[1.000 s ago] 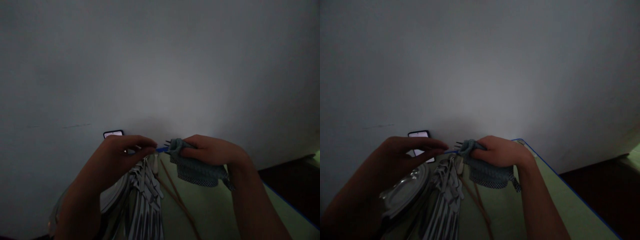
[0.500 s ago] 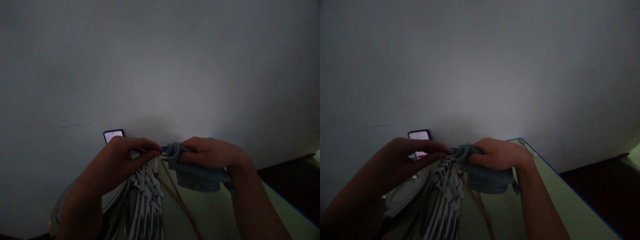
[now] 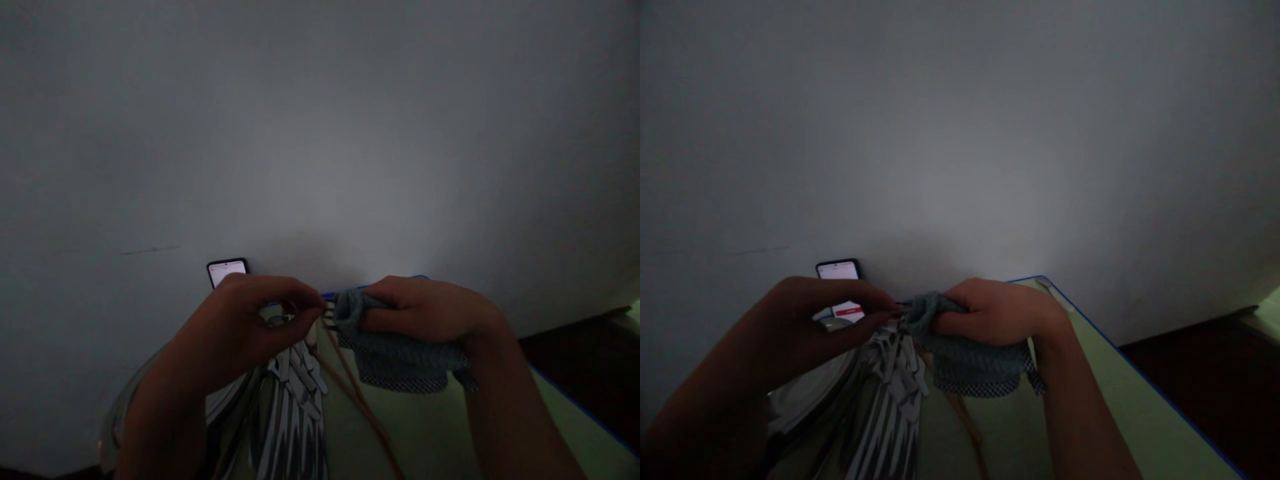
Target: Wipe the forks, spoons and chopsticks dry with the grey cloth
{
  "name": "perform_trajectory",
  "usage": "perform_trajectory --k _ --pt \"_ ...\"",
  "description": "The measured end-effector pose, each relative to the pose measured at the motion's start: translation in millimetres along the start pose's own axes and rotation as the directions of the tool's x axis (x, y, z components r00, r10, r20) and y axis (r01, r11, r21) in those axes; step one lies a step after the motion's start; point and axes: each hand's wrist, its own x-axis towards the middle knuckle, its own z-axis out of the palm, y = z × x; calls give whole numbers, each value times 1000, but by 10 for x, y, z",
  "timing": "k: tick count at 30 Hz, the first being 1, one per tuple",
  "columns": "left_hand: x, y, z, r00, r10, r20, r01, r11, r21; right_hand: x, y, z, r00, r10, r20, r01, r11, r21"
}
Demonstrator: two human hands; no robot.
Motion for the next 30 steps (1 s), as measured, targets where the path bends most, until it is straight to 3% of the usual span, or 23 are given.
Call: perform_trajectory --k 7,16,24,30 --pt "1 -2 -1 999 36 -34 -36 999 23 -5 -20 -8 1000 7 1 -7 1000 -18" --pt "19 -68 60 994 13 104 3 989 -150 0 -6 -20 997 -74 37 74 997 11" --pt "-13 -102 52 988 71 138 -40 975 -217 8 21 -17 995 -101 11 102 994 -29" --pt "46 -4 111 962 -57 268 85 992 -94 41 8 10 995 -97 -17 96 991 -89"
